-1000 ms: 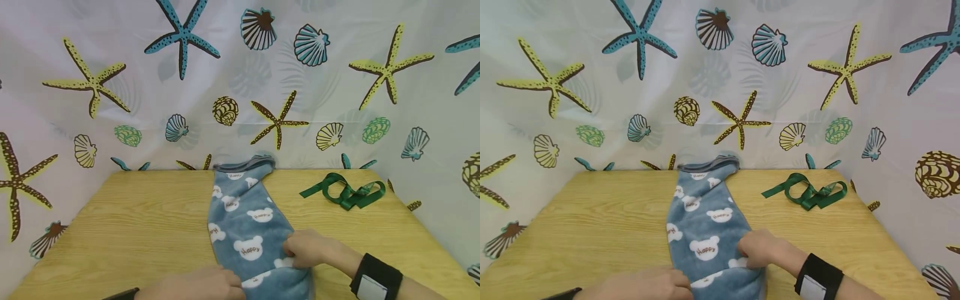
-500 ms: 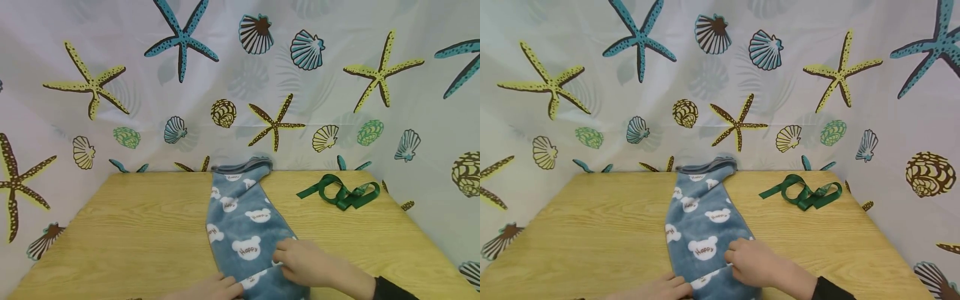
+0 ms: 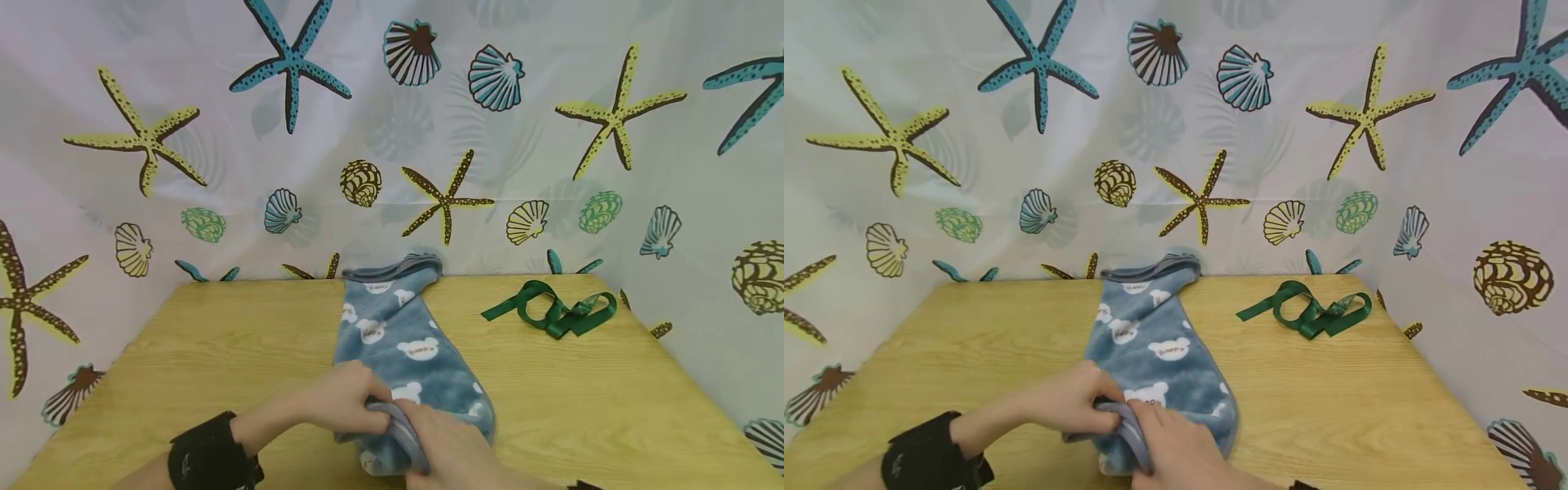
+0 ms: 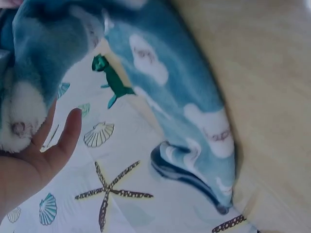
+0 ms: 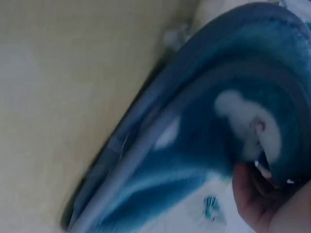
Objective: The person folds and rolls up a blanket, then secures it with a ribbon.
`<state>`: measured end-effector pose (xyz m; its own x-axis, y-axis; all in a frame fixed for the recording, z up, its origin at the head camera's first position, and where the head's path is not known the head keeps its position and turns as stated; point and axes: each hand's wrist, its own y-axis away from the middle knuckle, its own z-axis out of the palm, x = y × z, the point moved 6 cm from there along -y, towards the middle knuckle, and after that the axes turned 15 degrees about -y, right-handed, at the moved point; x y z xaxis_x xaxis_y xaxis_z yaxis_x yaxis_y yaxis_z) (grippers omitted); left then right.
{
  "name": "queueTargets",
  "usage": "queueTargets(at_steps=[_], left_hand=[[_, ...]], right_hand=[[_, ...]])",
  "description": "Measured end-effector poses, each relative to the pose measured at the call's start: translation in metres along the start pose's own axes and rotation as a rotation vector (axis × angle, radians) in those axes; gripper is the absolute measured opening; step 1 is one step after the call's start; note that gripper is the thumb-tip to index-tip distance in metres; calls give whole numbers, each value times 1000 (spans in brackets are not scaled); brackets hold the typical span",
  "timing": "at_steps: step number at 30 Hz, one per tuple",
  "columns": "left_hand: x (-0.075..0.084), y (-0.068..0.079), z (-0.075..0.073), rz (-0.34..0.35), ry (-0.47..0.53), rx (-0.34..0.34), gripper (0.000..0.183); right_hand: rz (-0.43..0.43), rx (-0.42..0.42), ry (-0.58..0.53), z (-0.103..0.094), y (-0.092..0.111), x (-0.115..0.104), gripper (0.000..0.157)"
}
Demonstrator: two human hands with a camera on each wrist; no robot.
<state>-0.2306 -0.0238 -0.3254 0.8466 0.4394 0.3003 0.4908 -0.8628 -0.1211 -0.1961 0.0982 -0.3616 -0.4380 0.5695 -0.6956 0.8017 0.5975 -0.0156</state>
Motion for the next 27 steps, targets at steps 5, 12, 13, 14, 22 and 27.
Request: queueTargets(at_steps=[5,12,13,14,22,27], left_hand=[[-18,-9,-17,-91,-23,-30,21],[-39,0,-18,-249,-49,-143,19],[-41,2,-20,-268,-43,-124,22],[-42,4,-22,-285,-39,-103,22],[7,26,-46,-12,1,-225,22],[39,40,-57,177,77,-398,22]], right_hand=[[-7,150,-11,-45,-15,10,34],[37,33,-239,-85,-12,41,16],[24,18,-305,-87,-11,43,14],[5,-1,-368,-89,-10,43,12],[-135,-402,-680,-68,17,-1,28],[-228,-604,-774,-44,35,-38,27]])
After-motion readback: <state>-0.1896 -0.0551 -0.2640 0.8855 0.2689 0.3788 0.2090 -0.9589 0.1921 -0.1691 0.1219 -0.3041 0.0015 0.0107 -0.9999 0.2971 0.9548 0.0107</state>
